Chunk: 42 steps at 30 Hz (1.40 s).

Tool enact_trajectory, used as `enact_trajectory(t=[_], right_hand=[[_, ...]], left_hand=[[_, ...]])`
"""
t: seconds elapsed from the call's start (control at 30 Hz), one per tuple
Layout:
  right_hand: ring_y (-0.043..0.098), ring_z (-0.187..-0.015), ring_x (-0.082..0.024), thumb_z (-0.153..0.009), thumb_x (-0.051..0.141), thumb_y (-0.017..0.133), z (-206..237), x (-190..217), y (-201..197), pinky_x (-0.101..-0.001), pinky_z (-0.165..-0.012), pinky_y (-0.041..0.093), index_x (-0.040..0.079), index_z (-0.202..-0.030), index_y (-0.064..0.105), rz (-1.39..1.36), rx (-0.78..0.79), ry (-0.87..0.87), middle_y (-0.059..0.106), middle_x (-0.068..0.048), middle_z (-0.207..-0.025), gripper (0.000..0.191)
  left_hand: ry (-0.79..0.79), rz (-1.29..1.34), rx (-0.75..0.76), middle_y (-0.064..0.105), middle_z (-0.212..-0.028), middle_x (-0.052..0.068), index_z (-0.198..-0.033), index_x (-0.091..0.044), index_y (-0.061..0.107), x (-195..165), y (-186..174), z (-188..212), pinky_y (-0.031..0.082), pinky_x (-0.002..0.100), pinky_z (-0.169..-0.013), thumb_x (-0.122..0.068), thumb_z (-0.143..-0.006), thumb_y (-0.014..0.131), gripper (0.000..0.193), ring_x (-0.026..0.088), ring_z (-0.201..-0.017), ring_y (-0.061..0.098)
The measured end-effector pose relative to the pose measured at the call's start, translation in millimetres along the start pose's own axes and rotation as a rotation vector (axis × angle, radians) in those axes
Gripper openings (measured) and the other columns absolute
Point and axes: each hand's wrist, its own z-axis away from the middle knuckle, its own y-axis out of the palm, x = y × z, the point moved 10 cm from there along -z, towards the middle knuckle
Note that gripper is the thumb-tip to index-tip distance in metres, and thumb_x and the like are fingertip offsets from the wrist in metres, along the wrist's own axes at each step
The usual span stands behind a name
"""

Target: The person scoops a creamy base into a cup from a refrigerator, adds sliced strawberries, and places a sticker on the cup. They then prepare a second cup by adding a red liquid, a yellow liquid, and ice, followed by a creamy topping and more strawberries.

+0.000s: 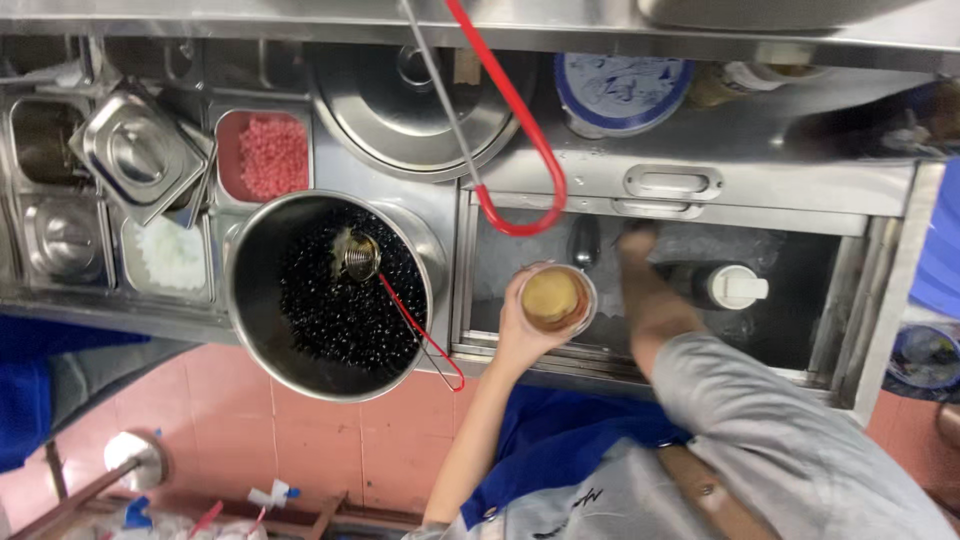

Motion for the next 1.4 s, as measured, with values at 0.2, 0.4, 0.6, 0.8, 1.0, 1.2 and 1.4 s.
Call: enact_trajectory(t=[0.2, 0.4, 0.6, 0.8, 1.0, 1.2, 1.4], right_hand=[[0.036, -0.134, -0.036, -0.104, 0.03, 0.041, -42.7, -15.9, -6.6, -0.0602, -0.102, 0.036, 0.008, -0.149, 0.035, 0.154, -0.101, -0.042, 0.033, -0.016, -0.15, 0.05], [0.03, -0.143, -0.04, -0.104, 0.032, 0.038, -48.6, -14.8, -16.8, -0.0652, -0.107, 0.032, 0.009, -0.156, 0.029, 0.242, -0.246, -0.102, 0.027, -0.018, -0.16, 0.058], [0.038, -0.134, -0.042, -0.102, 0.031, 0.044, -57.5, 132.7, -32.9, -0.0623, -0.104, 0.036, 0.008, -0.151, 0.037, 0.073, -0.359, -0.585, 0.036, -0.021, -0.149, 0.054], [0.046, -0.126, -0.043, -0.1, 0.03, 0.051, -26.0, 215.3, -0.2, -0.0594, -0.101, 0.04, 0.008, -0.146, 0.045, 0.052, -0.325, -0.851, 0.046, -0.023, -0.138, 0.051], [0.054, -0.118, -0.044, -0.099, 0.029, 0.057, 7.4, 217.2, 49.8, -0.0565, -0.099, 0.044, 0.007, -0.141, 0.053, 0.036, -0.228, -1.027, 0.056, -0.025, -0.128, 0.048], [0.062, -0.11, -0.045, -0.097, 0.028, 0.063, 41.6, 130.0, 20.6, -0.0536, -0.096, 0.048, 0.006, -0.136, 0.06, 0.044, -0.306, -1.055, 0.066, -0.028, -0.117, 0.045], [0.07, -0.094, -0.041, -0.093, 0.035, 0.066, 104.3, -24.7, -53.6, -0.0529, -0.079, 0.056, 0.022, -0.143, 0.061, 0.231, -0.251, -0.902, 0.073, -0.021, -0.102, 0.051]], left_hand=[[-0.021, -0.087, 0.026, 0.059, -0.143, 0.016, -0.143, -0.01, 0.045, 12.6, -2.1, -11.9, 0.046, 0.043, -0.118, -0.014, -0.062, 0.098, 0.097, 0.033, -0.136, 0.058], [0.101, -0.111, 0.013, 0.057, -0.146, 0.012, -0.142, -0.01, 0.045, -4.1, -16.5, -9.0, 0.035, 0.049, -0.127, -0.021, -0.064, 0.097, 0.095, 0.033, -0.14, 0.054], [0.133, -0.083, 0.044, 0.054, -0.148, 0.01, -0.142, -0.012, 0.045, -12.9, -31.2, -3.3, 0.035, 0.051, -0.128, -0.025, -0.066, 0.097, 0.093, 0.032, -0.142, 0.052], [0.085, -0.153, 0.057, 0.055, -0.149, 0.013, -0.143, -0.011, 0.046, -6.6, -38.6, -2.4, 0.031, 0.056, -0.129, -0.019, -0.063, 0.094, 0.094, 0.036, -0.146, 0.049], [0.054, -0.112, -0.017, 0.052, -0.151, 0.016, -0.14, -0.01, 0.049, 11.6, -43.5, 2.4, 0.041, 0.047, -0.125, -0.012, -0.063, 0.091, 0.088, 0.036, -0.145, 0.05], [-0.049, -0.191, -0.178, 0.056, -0.143, 0.018, -0.139, -0.005, 0.051, 31.4, -52.6, 8.7, 0.045, 0.042, -0.119, -0.016, -0.069, 0.094, 0.083, 0.035, -0.136, 0.055], [-0.094, -0.133, -0.245, 0.057, -0.134, 0.018, -0.139, -0.002, 0.047, 49.8, -54.7, 11.6, 0.047, 0.042, -0.111, -0.02, -0.067, 0.093, 0.088, 0.034, -0.127, 0.058]])
